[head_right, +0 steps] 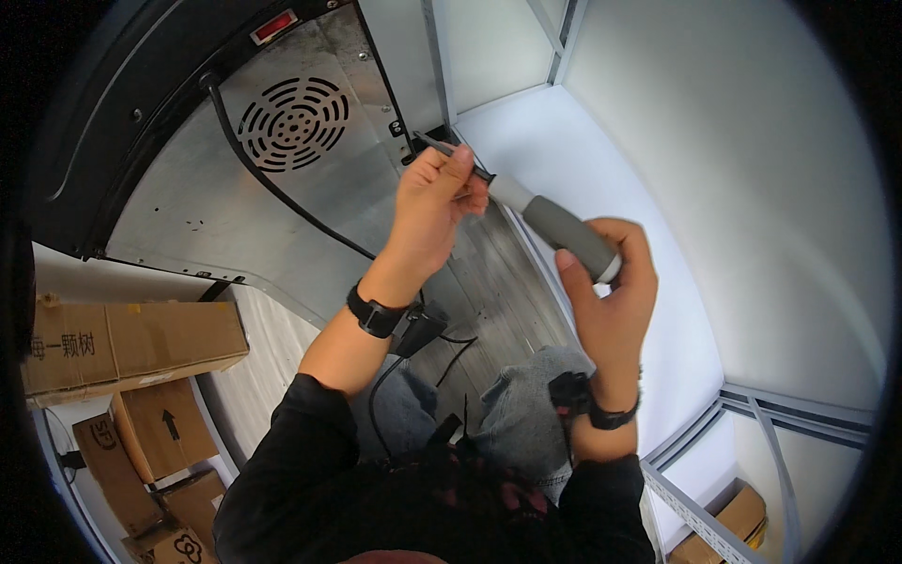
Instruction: The person uses a screwdriver to fasten screws into the back panel of a black electronic device. They repeatedly pick up screws, align them with screw holes, and tighten them while holding the panel in place.
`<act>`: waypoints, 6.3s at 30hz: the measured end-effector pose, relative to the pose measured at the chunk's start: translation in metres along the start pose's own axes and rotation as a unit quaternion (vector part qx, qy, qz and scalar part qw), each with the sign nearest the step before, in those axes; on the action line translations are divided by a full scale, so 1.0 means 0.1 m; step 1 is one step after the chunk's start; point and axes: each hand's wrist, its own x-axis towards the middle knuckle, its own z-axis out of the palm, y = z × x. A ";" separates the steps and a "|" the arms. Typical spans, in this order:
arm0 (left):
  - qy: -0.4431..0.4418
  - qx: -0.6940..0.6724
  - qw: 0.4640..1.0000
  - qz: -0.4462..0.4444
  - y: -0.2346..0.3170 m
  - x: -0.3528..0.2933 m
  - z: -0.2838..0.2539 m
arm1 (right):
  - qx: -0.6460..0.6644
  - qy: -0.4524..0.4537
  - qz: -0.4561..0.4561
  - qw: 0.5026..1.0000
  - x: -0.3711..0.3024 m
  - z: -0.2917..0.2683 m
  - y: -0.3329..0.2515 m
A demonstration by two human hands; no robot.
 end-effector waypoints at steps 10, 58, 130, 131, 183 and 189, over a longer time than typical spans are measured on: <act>-0.053 0.088 0.990 -0.097 -0.97 0.19 0.32 | -0.072 -0.182 0.150 0.969 0.28 -0.74 0.80; 0.036 -0.135 0.970 -0.197 -1.88 0.33 -0.31 | -0.007 -0.123 0.118 0.985 -0.23 -0.85 2.08; 0.018 -0.127 0.991 -0.044 -0.28 0.24 -0.74 | -0.090 0.013 -0.181 0.979 -0.46 0.65 0.46; 0.014 -0.125 0.991 -0.042 -0.26 0.22 -0.70 | -0.081 0.022 -0.165 0.983 -0.47 0.66 0.47; 0.011 -0.044 0.999 0.006 -0.36 0.16 -0.70 | 0.009 -0.072 -0.083 0.994 -0.41 0.64 0.52; 0.033 -0.048 0.998 -0.015 -0.36 0.14 -0.67 | -0.068 -0.010 -0.109 0.992 -0.41 0.70 0.62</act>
